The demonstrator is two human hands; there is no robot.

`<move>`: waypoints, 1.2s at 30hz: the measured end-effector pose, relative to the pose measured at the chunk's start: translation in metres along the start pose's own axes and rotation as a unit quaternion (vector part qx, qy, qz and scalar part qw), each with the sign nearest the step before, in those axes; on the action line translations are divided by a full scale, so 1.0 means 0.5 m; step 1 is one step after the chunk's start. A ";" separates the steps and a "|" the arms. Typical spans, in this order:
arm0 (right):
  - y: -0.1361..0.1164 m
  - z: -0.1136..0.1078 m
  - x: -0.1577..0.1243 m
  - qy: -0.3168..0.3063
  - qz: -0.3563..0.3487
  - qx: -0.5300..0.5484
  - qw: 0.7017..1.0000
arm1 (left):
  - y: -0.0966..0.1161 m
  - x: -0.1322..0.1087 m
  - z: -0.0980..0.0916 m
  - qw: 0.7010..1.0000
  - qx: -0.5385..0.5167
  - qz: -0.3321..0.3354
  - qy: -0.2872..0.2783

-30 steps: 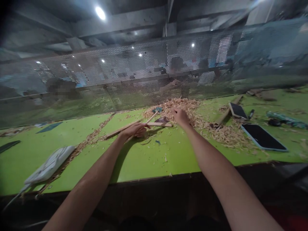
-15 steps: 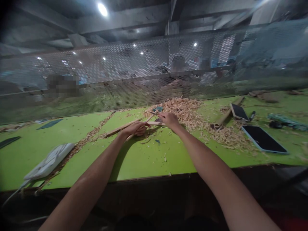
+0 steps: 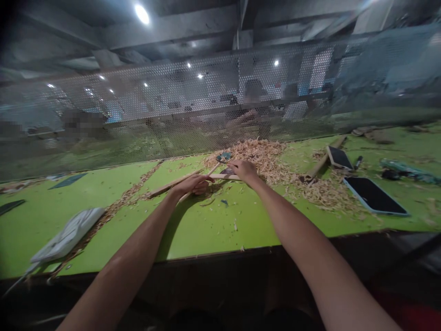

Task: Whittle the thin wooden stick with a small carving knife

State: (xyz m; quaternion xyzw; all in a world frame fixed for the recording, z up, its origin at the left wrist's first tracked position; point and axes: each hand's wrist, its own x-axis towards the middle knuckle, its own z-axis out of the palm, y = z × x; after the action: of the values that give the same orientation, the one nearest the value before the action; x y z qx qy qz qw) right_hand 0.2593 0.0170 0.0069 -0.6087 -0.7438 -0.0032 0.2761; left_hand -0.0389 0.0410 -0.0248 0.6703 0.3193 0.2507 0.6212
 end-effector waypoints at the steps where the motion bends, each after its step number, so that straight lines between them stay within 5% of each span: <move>1: 0.005 -0.004 -0.002 0.001 0.011 0.001 1.000 | -0.001 -0.002 -0.001 1.000 0.000 0.005 -0.004; 8: 0.064 -0.041 -0.006 0.053 0.165 0.039 0.984 | -0.011 -0.009 -0.009 0.999 -0.003 0.028 -0.040; 18: -0.006 -0.005 0.008 -0.021 0.018 0.079 0.996 | -0.007 0.006 -0.006 0.999 -0.026 0.012 -0.016; 36: 0.001 -0.001 0.009 -0.028 0.026 0.039 0.998 | -0.006 0.011 -0.007 1.000 0.003 0.022 -0.018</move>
State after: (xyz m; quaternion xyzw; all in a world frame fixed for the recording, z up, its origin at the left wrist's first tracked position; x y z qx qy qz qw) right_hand 0.2595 0.0210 0.0092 -0.6163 -0.7348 0.0504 0.2788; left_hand -0.0381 0.0474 -0.0279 0.6834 0.2939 0.2513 0.6192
